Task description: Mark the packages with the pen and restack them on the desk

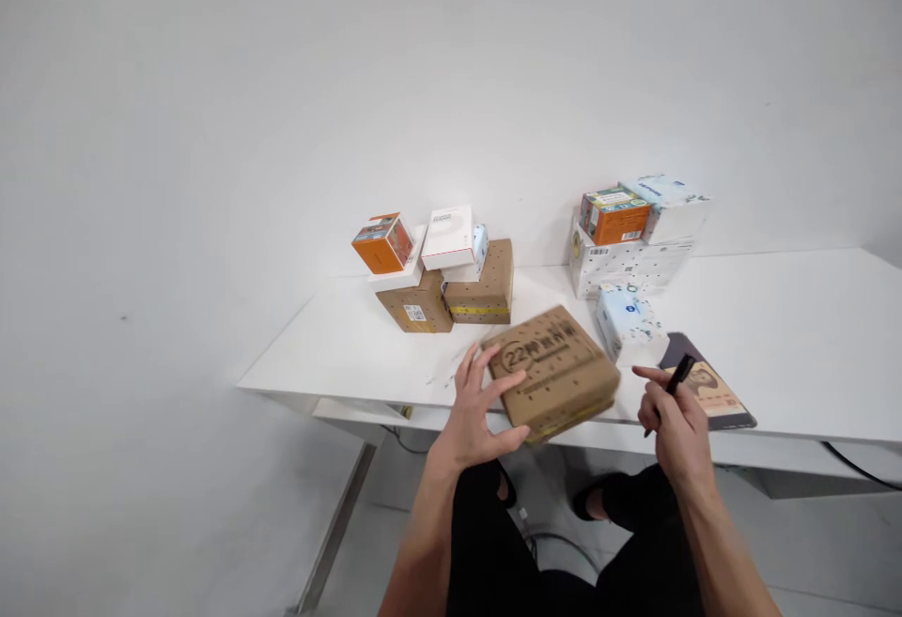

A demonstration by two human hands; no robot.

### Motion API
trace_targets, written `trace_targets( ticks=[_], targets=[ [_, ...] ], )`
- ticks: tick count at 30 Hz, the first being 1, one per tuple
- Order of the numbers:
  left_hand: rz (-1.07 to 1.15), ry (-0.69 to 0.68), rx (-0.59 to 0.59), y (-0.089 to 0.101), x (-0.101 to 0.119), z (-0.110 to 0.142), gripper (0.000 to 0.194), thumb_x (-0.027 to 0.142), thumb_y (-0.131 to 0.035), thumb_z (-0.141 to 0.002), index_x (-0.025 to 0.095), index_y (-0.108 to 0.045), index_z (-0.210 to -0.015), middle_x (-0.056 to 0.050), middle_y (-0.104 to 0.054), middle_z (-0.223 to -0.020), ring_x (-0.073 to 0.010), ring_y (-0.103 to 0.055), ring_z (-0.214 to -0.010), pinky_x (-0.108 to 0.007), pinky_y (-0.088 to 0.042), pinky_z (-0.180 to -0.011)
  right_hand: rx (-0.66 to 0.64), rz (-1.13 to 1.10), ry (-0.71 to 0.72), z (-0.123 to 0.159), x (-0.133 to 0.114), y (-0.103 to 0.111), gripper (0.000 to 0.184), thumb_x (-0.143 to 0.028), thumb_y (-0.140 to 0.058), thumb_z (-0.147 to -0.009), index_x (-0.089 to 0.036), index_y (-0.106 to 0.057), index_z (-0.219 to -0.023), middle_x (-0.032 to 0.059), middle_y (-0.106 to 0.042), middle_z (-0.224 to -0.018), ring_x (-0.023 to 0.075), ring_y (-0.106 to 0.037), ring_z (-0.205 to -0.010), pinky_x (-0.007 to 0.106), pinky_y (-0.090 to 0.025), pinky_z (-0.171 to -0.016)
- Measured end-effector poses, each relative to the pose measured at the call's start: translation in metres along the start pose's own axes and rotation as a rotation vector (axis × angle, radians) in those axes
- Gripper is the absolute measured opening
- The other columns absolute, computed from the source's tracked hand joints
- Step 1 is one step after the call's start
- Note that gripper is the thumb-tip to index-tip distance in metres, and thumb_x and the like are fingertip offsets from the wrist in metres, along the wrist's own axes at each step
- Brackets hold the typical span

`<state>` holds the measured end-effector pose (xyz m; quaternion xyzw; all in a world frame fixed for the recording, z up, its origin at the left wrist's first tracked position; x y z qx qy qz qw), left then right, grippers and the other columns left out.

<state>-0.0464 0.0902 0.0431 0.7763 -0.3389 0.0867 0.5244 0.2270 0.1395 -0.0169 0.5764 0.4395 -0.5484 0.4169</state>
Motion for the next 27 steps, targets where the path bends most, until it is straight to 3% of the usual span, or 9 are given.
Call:
trace_targets(
  ticks=[2, 5, 7, 10, 13, 16, 22, 27],
  targets=[
    [0.041, 0.11, 0.007, -0.012, -0.001, 0.004, 0.067, 0.033, -0.071, -0.069, 0.031, -0.05, -0.132, -0.009, -0.022, -0.153, -0.0373, -0.012, -0.144, -0.058, -0.019, -0.112, -0.062, -0.09, -0.082, 0.004, -0.003, -0.015, 0.044, -0.051, -0.049, -0.084, -0.015, -0.062, -0.106, -0.0096, -0.025, -0.046, 0.0091, -0.026, -0.041, 0.023, -0.023, -0.041],
    [0.369, 0.307, 0.121, -0.032, -0.011, 0.017, 0.086, 0.041, -0.069, -0.072, 0.028, -0.027, -0.146, -0.012, -0.024, -0.153, -0.0343, -0.022, -0.142, -0.054, -0.025, -0.113, -0.142, -0.073, -0.18, 0.012, 0.003, -0.031, 0.053, -0.06, -0.052, -0.081, -0.014, -0.063, -0.105, -0.0084, -0.029, -0.047, 0.0088, -0.028, -0.041, 0.022, -0.021, -0.039],
    [0.65, 0.4, 0.185, -0.043, -0.013, 0.025, 0.08, 0.049, -0.059, -0.081, 0.025, -0.022, -0.148, -0.012, -0.032, -0.15, -0.0311, -0.031, -0.139, -0.048, -0.031, -0.112, -0.156, -0.047, -0.201, 0.016, 0.008, -0.034, 0.056, -0.062, -0.056, -0.078, -0.014, -0.063, -0.107, -0.0071, -0.034, -0.05, 0.0084, -0.029, -0.042, 0.022, -0.022, -0.039],
    [0.857, 0.464, 0.275, -0.044, -0.01, 0.028, 0.06, 0.05, -0.047, -0.09, 0.024, -0.033, -0.143, -0.011, -0.041, -0.146, -0.0277, -0.038, -0.136, -0.042, -0.034, -0.111, -0.151, -0.059, -0.207, 0.02, 0.009, -0.035, 0.056, -0.061, -0.058, -0.078, -0.015, -0.063, -0.11, -0.006, -0.039, -0.053, 0.0077, -0.03, -0.044, 0.022, -0.024, -0.039],
    [0.926, 0.396, 0.363, -0.035, -0.004, 0.025, 0.059, 0.044, -0.053, -0.087, 0.025, -0.036, -0.14, -0.01, -0.041, -0.146, -0.0283, -0.038, -0.135, -0.042, -0.036, -0.11, -0.15, -0.094, -0.174, 0.018, 0.004, -0.038, 0.054, -0.058, -0.058, -0.079, -0.016, -0.063, -0.111, -0.0047, -0.043, -0.055, 0.0084, -0.033, -0.046, 0.022, -0.028, -0.041],
    [0.93, 0.334, 0.449, -0.038, -0.012, 0.027, 0.061, 0.039, -0.06, -0.082, 0.025, -0.038, -0.138, -0.011, -0.038, -0.148, -0.0298, -0.038, -0.135, -0.044, -0.036, -0.109, -0.172, -0.131, -0.145, 0.014, 0.006, -0.044, 0.054, -0.055, -0.059, -0.078, -0.016, -0.062, -0.115, -0.0057, -0.042, -0.053, 0.0088, -0.032, -0.045, 0.022, -0.028, -0.041],
    [0.812, 0.555, 0.459, -0.081, -0.054, 0.047, 0.046, 0.03, -0.059, -0.081, 0.021, -0.048, -0.125, -0.012, -0.055, -0.131, -0.0242, -0.052, -0.122, -0.04, -0.041, -0.103, -0.143, -0.16, -0.279, 0.015, 0.05, -0.053, 0.052, -0.051, -0.065, -0.075, -0.014, -0.061, -0.112, -0.0104, -0.029, -0.048, 0.0064, -0.026, -0.041, 0.02, -0.02, -0.039],
    [0.765, 0.59, 0.471, -0.09, -0.062, 0.052, 0.043, 0.03, -0.06, -0.081, 0.021, -0.051, -0.123, -0.009, -0.06, -0.122, -0.0202, -0.06, -0.109, -0.034, -0.045, -0.096, -0.094, -0.271, -0.361, 0.013, 0.074, -0.054, 0.045, -0.052, -0.07, -0.07, -0.015, -0.06, -0.095, -0.0124, -0.026, -0.046, 0.0042, -0.02, -0.039, 0.018, -0.018, -0.036]
  ],
)
Point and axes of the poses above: each hand's wrist, its own z-axis away from the middle knuckle, its own y-axis out of the back of the hand, x = y × z, the point moved 6 cm from there along -z, towards the middle knuckle
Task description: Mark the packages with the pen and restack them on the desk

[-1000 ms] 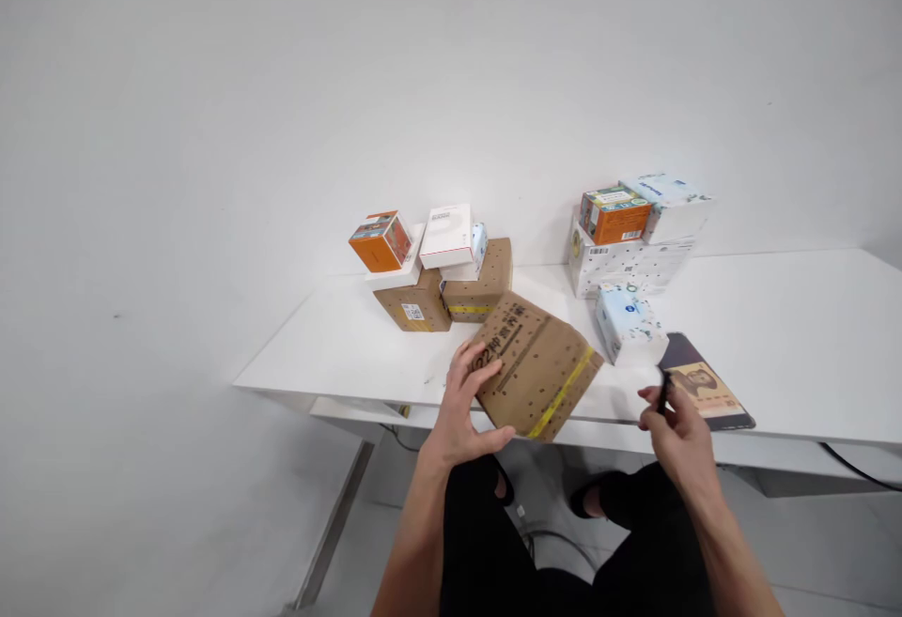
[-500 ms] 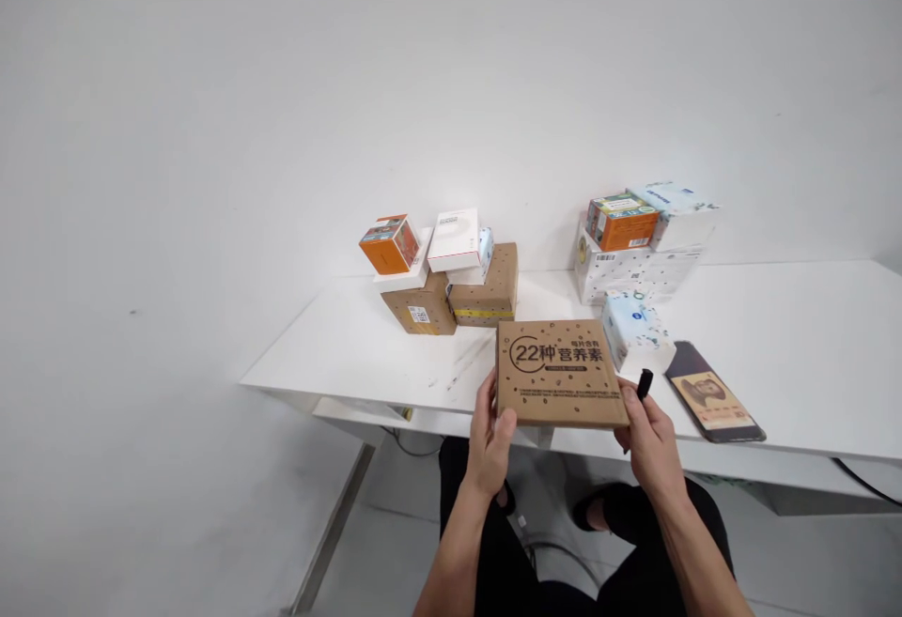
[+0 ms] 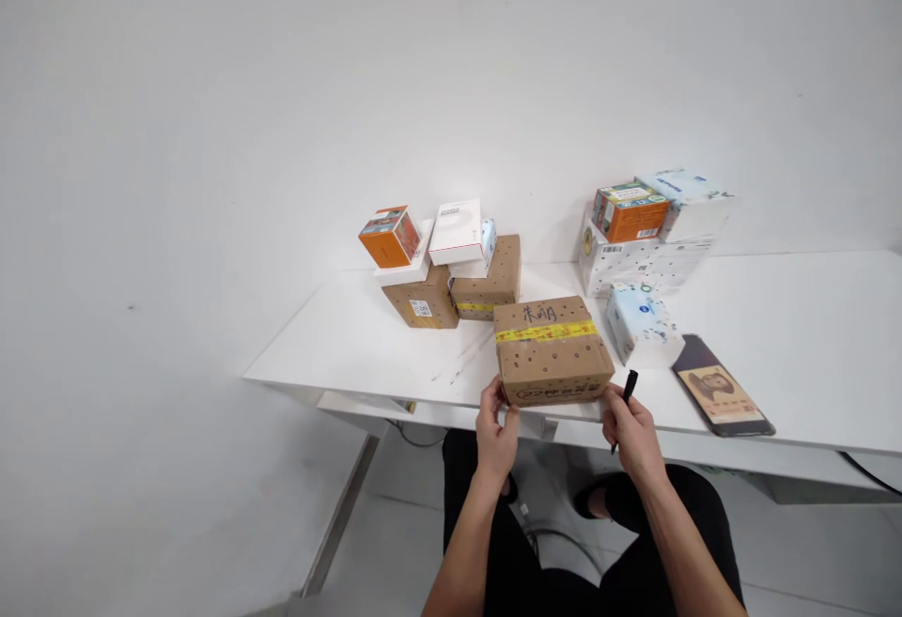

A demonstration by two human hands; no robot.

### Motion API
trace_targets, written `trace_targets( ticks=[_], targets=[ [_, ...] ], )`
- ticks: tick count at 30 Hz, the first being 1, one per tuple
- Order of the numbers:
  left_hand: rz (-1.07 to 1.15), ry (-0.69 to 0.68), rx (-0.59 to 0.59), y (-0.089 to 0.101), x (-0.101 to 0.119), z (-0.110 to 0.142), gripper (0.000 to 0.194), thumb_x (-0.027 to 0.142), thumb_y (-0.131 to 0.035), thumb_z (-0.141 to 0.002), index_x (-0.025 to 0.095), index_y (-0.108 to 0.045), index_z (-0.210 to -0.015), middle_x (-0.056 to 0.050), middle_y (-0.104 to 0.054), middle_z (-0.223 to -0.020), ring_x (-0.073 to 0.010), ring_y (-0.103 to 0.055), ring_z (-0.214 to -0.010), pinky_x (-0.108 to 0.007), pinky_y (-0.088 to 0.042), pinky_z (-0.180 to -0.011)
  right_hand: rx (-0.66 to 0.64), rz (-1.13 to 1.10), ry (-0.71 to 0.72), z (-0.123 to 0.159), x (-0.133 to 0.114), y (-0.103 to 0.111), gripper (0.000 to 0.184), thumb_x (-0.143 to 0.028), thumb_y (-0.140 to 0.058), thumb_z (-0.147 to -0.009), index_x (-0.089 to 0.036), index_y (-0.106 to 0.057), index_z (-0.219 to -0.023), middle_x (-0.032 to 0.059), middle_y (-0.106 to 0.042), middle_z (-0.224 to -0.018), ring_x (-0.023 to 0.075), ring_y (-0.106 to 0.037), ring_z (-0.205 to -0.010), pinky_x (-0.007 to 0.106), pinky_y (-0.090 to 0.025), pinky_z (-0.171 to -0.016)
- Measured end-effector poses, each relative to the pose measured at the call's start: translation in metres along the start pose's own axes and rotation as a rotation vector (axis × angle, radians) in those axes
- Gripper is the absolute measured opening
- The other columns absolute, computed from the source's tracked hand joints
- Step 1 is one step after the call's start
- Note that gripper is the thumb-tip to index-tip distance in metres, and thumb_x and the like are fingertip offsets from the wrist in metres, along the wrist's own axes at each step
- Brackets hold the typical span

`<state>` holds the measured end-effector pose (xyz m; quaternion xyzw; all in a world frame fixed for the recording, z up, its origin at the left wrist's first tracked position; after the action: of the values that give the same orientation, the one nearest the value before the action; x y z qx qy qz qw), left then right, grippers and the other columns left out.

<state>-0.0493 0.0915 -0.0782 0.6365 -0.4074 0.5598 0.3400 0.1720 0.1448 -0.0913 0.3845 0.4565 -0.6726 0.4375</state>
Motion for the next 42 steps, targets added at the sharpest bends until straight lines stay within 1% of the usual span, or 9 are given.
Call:
trace_targets(
  ticks=[9, 18, 22, 28, 31, 33, 37, 39, 42],
  targets=[
    [0.034, -0.013, -0.042, 0.0, -0.001, -0.001, 0.04, 0.031, -0.055, -0.086, 0.02, -0.05, -0.124, -0.011, -0.06, -0.123, -0.0219, -0.058, -0.112, -0.037, -0.044, -0.098, -0.002, 0.006, -0.012, -0.002, 0.003, 0.0, 0.049, -0.058, -0.069, -0.068, -0.016, -0.059, -0.091, -0.0127, -0.025, -0.044, 0.0041, -0.02, -0.037, 0.018, -0.017, -0.035],
    [0.045, -0.031, 0.006, 0.0, 0.004, 0.001, 0.041, 0.028, -0.056, -0.083, 0.02, -0.053, -0.123, -0.011, -0.058, -0.127, -0.0236, -0.056, -0.118, -0.04, -0.044, -0.101, -0.046, 0.002, -0.024, 0.002, -0.001, -0.004, 0.045, -0.059, -0.068, -0.07, -0.019, -0.056, -0.086, -0.0125, -0.025, -0.047, 0.0035, -0.02, -0.038, 0.017, -0.017, -0.035],
    [-0.055, -0.196, 0.071, 0.004, 0.023, 0.005, 0.039, 0.026, -0.054, -0.086, 0.023, -0.052, -0.125, -0.012, -0.049, -0.136, -0.025, -0.047, -0.127, -0.044, -0.04, -0.105, -0.126, -0.003, -0.066, 0.012, 0.004, -0.012, 0.041, -0.06, -0.062, -0.076, -0.02, -0.049, -0.073, -0.0122, -0.025, -0.044, 0.004, -0.02, -0.037, 0.017, -0.021, -0.036],
    [-0.329, -0.487, 0.158, 0.015, 0.075, 0.014, 0.044, 0.021, -0.051, -0.087, 0.025, -0.048, -0.131, -0.012, -0.044, -0.136, -0.0264, -0.043, -0.129, -0.049, -0.04, -0.105, -0.232, -0.099, -0.176, 0.036, 0.019, -0.039, 0.039, -0.056, -0.062, -0.076, -0.018, -0.052, -0.077, -0.004, -0.058, -0.075, -0.0003, -0.021, -0.037, 0.019, -0.02, -0.036],
    [-0.511, -0.642, 0.177, 0.013, 0.105, 0.021, 0.041, 0.016, -0.052, -0.086, 0.025, -0.053, -0.126, -0.012, -0.044, -0.135, -0.0286, -0.041, -0.13, -0.052, -0.04, -0.104, -0.202, -0.173, -0.237, 0.043, 0.024, -0.05, 0.038, -0.051, -0.07, -0.07, -0.019, -0.051, -0.081, -0.0058, -0.057, -0.072, -0.0004, -0.021, -0.036, 0.018, -0.02, -0.035],
    [-0.626, -0.705, 0.17, 0.007, 0.12, 0.024, 0.038, 0.014, -0.053, -0.085, 0.023, -0.056, -0.121, -0.012, -0.046, -0.134, -0.0297, -0.039, -0.131, -0.053, -0.039, -0.104, -0.129, -0.239, -0.223, 0.042, 0.025, -0.051, 0.04, -0.046, -0.076, -0.065, -0.021, -0.049, -0.083, -0.0104, -0.048, -0.06, 0.0003, -0.021, -0.036, 0.017, -0.02, -0.035],
    [-0.761, -0.752, 0.137, -0.007, 0.129, 0.024, 0.039, 0.008, -0.054, -0.083, 0.021, -0.057, -0.119, -0.013, -0.047, -0.132, -0.0301, -0.036, -0.132, -0.052, -0.04, -0.104, -0.053, -0.255, -0.112, 0.036, 0.022, -0.042, 0.04, -0.043, -0.077, -0.066, -0.023, -0.052, -0.089, -0.014, -0.03, -0.048, 0.0023, -0.022, -0.037, 0.016, -0.023, -0.036],
    [-0.78, -0.758, 0.124, -0.013, 0.128, 0.024, 0.04, 0.007, -0.053, -0.082, 0.021, -0.057, -0.119, -0.013, -0.047, -0.132, -0.0304, -0.035, -0.133, -0.053, -0.04, -0.104, -0.016, -0.236, -0.061, 0.034, 0.021, -0.031, 0.041, -0.043, -0.076, -0.067, -0.022, -0.054, -0.096, -0.0117, -0.04, -0.053, 0.0022, -0.024, -0.038, 0.016, -0.026, -0.037],
    [-0.777, -0.744, 0.1, -0.022, 0.121, 0.025, 0.041, 0.007, -0.053, -0.082, 0.022, -0.056, -0.121, -0.013, -0.044, -0.135, -0.0309, -0.033, -0.135, -0.053, -0.041, -0.104, 0.017, -0.203, -0.007, 0.033, 0.018, -0.016, 0.045, -0.041, -0.075, -0.068, -0.021, -0.057, -0.104, -0.0041, -0.059, -0.075, 0.0006, -0.027, -0.041, 0.017, -0.027, -0.036]
  ],
)
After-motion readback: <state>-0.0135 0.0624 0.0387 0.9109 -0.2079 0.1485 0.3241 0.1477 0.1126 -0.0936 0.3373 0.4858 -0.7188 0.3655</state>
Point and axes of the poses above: each hand's wrist, its own z-axis away from the middle knuckle, its own y-axis out of the back of the hand, x = y × z, the point moved 6 cm from there along -z, towards the middle knuckle
